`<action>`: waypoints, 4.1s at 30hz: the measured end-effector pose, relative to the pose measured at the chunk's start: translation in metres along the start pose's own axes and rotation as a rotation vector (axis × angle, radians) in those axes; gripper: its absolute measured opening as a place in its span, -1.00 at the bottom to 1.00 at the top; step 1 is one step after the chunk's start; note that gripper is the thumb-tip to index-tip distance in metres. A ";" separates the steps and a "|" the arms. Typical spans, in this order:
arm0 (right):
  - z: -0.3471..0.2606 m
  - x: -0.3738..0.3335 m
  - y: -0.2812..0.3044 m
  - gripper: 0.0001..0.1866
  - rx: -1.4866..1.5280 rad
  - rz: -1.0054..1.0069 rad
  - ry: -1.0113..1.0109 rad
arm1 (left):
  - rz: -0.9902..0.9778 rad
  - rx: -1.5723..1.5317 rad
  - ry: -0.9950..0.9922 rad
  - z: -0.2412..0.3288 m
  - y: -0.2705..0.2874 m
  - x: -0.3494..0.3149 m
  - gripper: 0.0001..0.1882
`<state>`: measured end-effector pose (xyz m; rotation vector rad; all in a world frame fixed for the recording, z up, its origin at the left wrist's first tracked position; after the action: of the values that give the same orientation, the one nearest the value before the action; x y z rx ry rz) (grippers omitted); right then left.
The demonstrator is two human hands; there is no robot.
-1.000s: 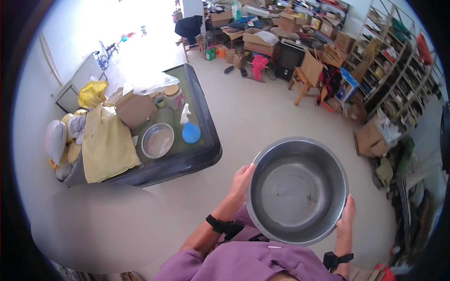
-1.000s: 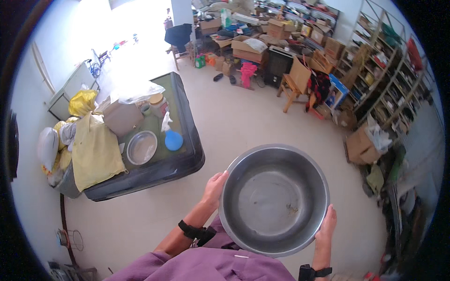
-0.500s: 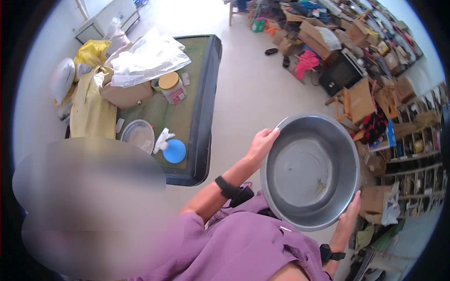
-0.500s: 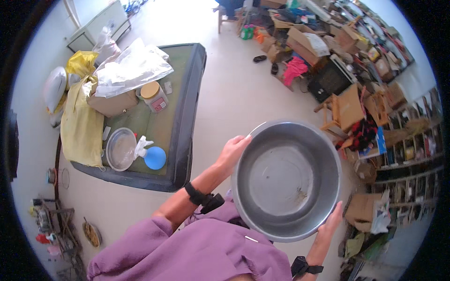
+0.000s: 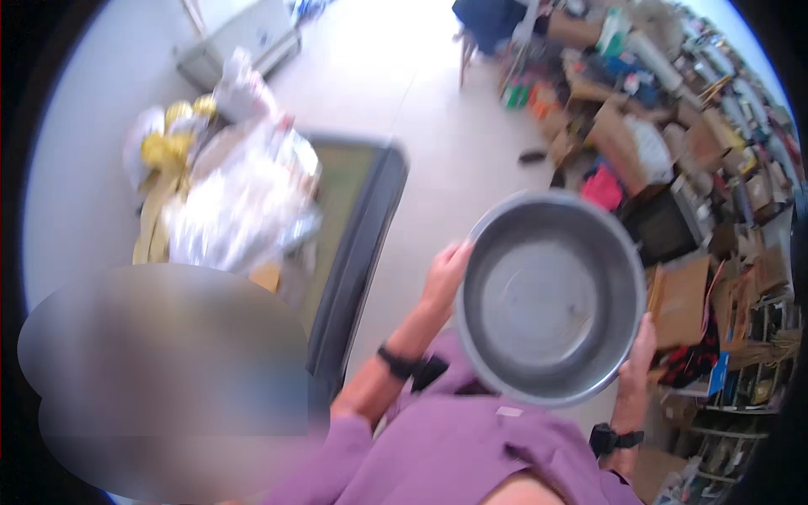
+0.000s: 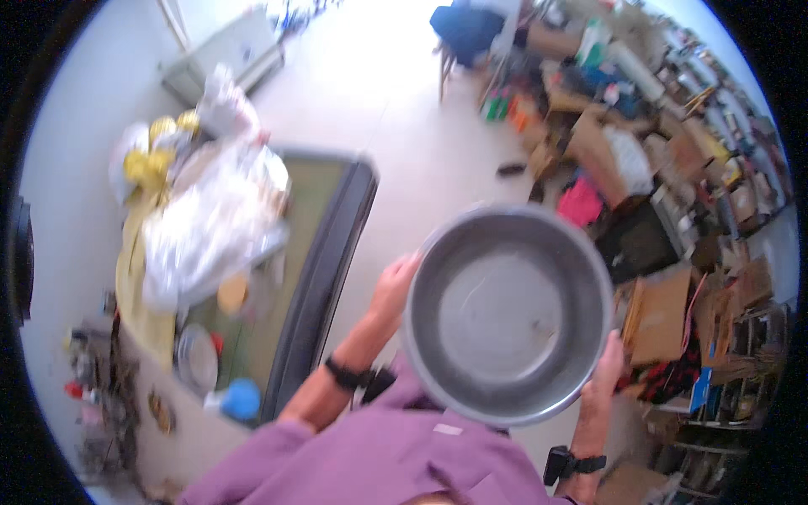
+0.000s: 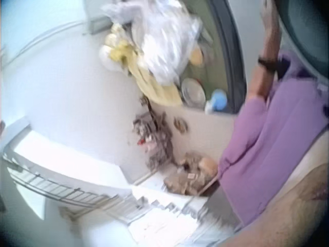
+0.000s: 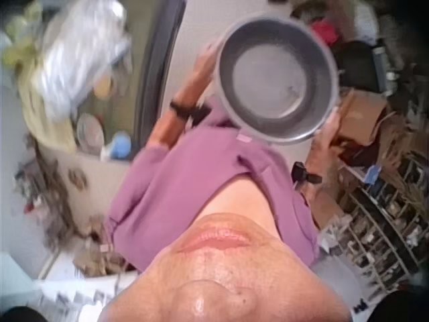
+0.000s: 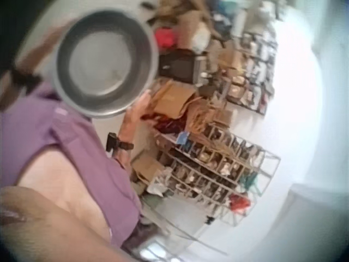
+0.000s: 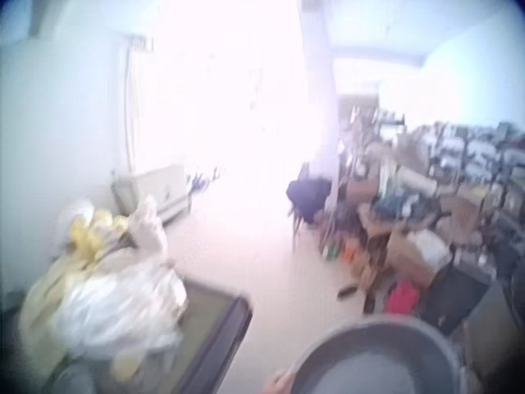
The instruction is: Wash plastic spoons, ladles, and containers in a large metal basin filled with water under a running tap.
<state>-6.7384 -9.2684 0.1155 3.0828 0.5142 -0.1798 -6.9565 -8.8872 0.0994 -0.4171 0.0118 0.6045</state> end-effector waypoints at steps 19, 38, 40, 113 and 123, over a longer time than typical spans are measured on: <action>-0.047 0.627 -0.517 -0.72 0.061 -0.367 -0.073 | 0.347 -0.218 -0.140 0.180 0.261 0.573 -0.76; -0.057 1.159 -1.255 -0.70 -0.182 -0.758 -0.204 | 0.752 -0.258 -0.320 0.422 0.665 1.107 -0.70; -0.054 1.204 -1.331 -0.70 -0.165 -0.775 -0.195 | 0.774 -0.257 -0.312 0.439 0.725 1.166 -0.70; -0.304 3.668 -3.190 -0.65 -0.157 -0.380 -0.214 | 0.166 -0.075 -0.075 1.260 1.788 4.234 -0.61; -0.335 4.082 -3.328 -0.66 -0.234 -0.308 -0.183 | 0.168 -0.165 -0.075 1.301 1.798 4.673 -0.65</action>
<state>-3.9444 -4.7926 0.0060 2.7126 0.9233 -0.3712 -4.2382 -4.4867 0.0003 -0.5569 -0.0754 0.7894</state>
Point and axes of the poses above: each hand's wrist, its own x-axis towards the middle knuckle, its own y-axis out of the back of the hand, z = x × y, the point moved 3 cm from there along x, towards the middle knuckle, and after that the axes turned 14 degrees about -z, right-handed, at the moved point
